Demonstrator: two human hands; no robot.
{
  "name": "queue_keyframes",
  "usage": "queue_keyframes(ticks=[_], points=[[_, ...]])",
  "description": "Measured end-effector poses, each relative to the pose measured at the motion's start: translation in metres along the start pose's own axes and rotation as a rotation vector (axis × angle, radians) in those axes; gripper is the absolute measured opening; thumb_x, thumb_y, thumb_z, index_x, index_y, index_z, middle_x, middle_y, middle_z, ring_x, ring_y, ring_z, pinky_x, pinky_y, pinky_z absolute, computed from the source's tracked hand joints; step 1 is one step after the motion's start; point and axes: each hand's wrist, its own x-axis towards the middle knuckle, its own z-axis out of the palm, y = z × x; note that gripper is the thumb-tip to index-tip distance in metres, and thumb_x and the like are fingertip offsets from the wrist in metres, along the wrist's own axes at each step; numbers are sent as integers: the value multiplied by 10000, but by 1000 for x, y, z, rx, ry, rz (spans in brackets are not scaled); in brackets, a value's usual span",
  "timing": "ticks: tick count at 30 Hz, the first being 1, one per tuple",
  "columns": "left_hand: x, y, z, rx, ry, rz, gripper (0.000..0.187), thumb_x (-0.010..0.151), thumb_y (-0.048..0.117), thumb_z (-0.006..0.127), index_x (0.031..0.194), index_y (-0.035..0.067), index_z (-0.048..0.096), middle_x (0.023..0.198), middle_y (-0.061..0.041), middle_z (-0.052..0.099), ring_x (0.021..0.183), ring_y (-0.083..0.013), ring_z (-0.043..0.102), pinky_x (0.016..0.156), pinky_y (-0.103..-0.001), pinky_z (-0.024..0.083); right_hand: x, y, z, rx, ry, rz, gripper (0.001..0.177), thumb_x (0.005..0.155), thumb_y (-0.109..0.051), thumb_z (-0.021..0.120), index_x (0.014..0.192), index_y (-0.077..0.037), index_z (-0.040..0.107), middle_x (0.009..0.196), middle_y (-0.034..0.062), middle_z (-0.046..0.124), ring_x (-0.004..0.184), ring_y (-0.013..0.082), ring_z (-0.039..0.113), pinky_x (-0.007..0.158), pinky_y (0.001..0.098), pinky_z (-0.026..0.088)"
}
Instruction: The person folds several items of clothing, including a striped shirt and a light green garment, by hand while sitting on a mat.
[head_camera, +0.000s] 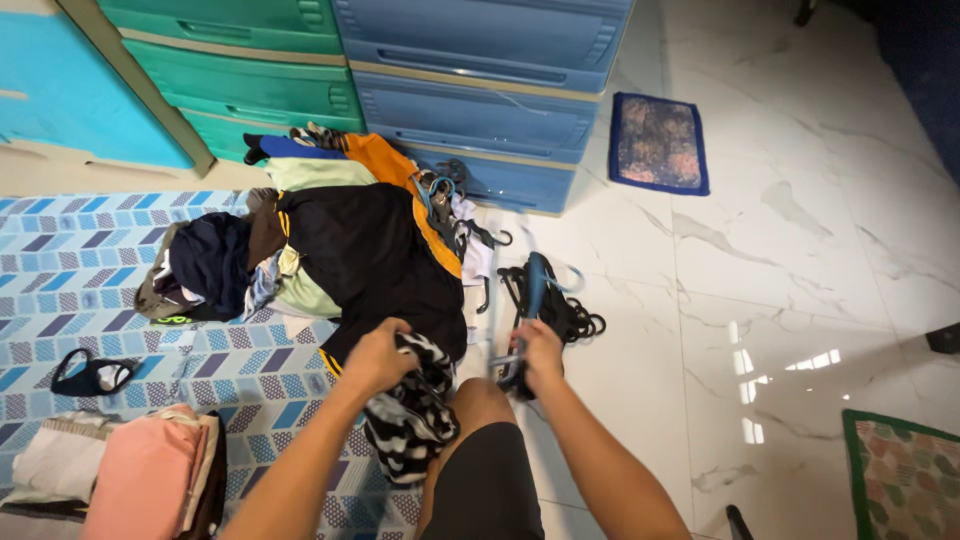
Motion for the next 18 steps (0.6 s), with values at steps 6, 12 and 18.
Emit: queue_keyframes(ticks=[6, 12, 18], points=[[-8, -14, -41, 261, 95, -116, 291, 844, 221, 717, 1119, 135, 757, 1019, -219, 741, 998, -428, 693, 899, -495, 543, 35, 25, -54, 61, 215, 245, 99, 985, -210, 591, 980, -134, 652, 874, 33, 723, 704, 146, 638, 492, 271, 353], [0, -41, -50, 226, 392, 155, 382, 746, 249, 842, 1019, -4, 755, 1034, -277, 688, 930, -461, 678, 797, -495, 546, 43, 33, -64, -147, 200, 383, 86, 958, -119, 601, 946, -78, 675, 920, 104, 748, 729, 188, 657, 590, 323, 506], [-4, -11, -79, -10, 98, -109, 372, 757, 251, 792, 1081, 70, 767, 820, -154, 750, 731, -282, 748, 738, -392, 574, 30, 7, -32, -976, 208, -286, 247, 901, -130, 682, 1097, -14, 777, 980, 181, 760, 898, 268, 717, 801, 344, 544]])
